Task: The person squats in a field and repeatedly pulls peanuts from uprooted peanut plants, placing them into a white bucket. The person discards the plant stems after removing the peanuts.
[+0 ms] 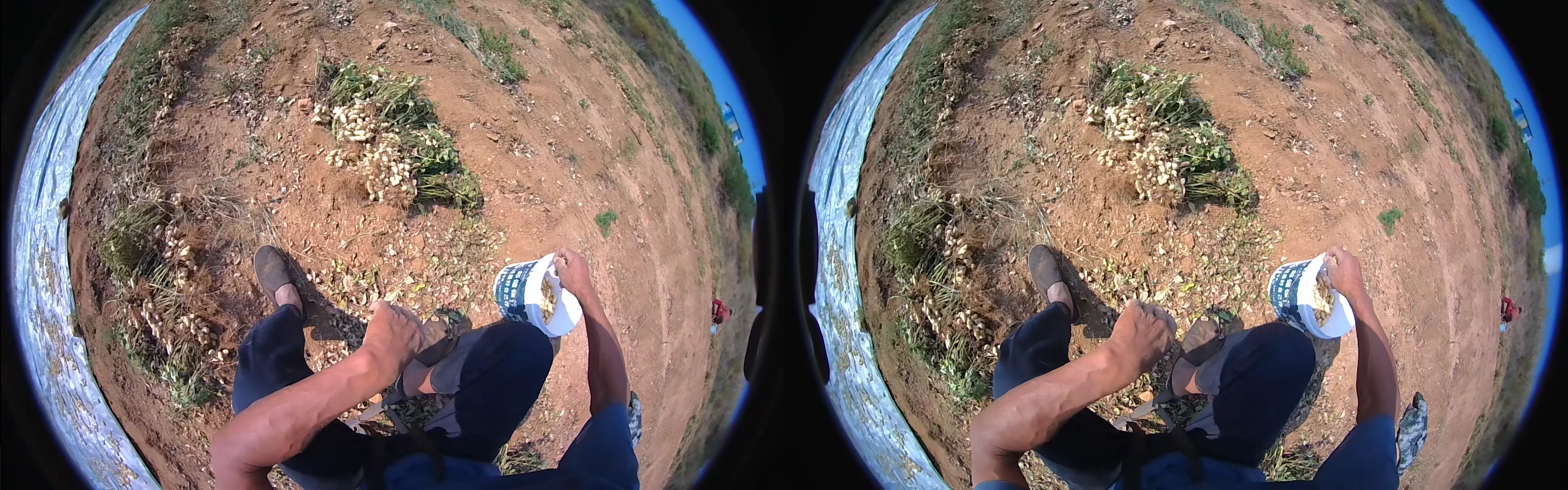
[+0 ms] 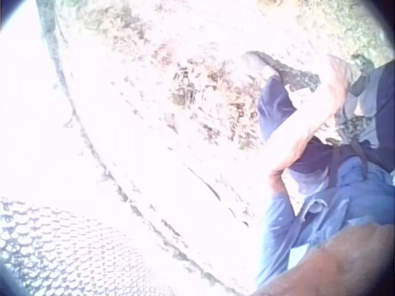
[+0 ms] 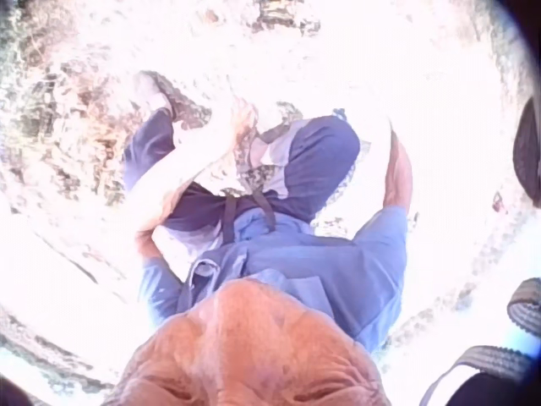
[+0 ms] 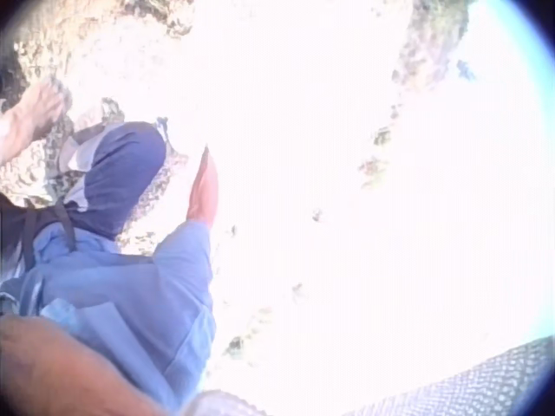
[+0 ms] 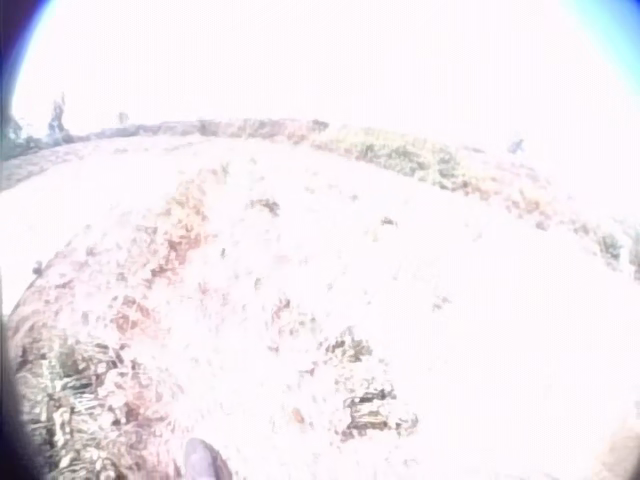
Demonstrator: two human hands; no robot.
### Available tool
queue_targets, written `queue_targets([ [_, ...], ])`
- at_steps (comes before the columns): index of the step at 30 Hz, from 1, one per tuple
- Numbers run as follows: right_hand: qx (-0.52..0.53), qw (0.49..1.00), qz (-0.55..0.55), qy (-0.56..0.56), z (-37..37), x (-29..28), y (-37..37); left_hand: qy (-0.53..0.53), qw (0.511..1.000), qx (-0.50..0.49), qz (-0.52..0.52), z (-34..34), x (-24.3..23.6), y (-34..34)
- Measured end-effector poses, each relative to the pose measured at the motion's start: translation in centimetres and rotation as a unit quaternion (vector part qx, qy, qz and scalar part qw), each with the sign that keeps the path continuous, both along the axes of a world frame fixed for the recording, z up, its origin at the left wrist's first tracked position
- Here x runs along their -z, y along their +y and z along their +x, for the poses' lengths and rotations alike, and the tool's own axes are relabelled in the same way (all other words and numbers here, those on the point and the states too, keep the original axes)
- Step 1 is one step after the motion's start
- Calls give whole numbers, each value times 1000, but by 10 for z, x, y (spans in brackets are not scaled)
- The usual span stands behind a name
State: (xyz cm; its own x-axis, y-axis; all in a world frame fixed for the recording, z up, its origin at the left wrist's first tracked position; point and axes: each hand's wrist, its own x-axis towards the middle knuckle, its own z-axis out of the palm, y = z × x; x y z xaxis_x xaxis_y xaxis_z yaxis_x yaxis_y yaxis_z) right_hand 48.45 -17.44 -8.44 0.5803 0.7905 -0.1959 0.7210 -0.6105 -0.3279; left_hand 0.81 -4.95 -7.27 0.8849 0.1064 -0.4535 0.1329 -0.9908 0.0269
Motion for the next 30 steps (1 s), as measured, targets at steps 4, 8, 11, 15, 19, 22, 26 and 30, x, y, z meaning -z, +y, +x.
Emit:
queue_targets([
  [4, 153, 983, -82, 58, 32, 14, -102, 81, 995, -19, -56, 1, -9, 2],
  [8, 136, 974, -177, -48, 31, 22, -111, 8, 1000, 5, -21, -8, -2, 1],
  [11, -8, 990, -99, -101, -2, 25, -30, -84, 995, 34, -32, -18, 44, -12],
  [15, -215, 975, -54, -33, -59, 57, 107, -65, 997, -20, -32, -10, 1, -2],
  [19, -392, 918, -9, -58, -110, 109, 244, 16, 998, -9, -58, -3, -30, 7],
  [22, -390, 915, 14, -104, -155, 132, 338, 19, 999, -18, -23, 2, -43, 9],
  [26, -391, 910, -27, -137, -216, 139, 397, -63, 998, -16, -14, -3, -48, 16],
  [30, -376, 917, 3, -131, -216, 157, 392, -8, 997, -82, -8, 1, -61, 14],
])
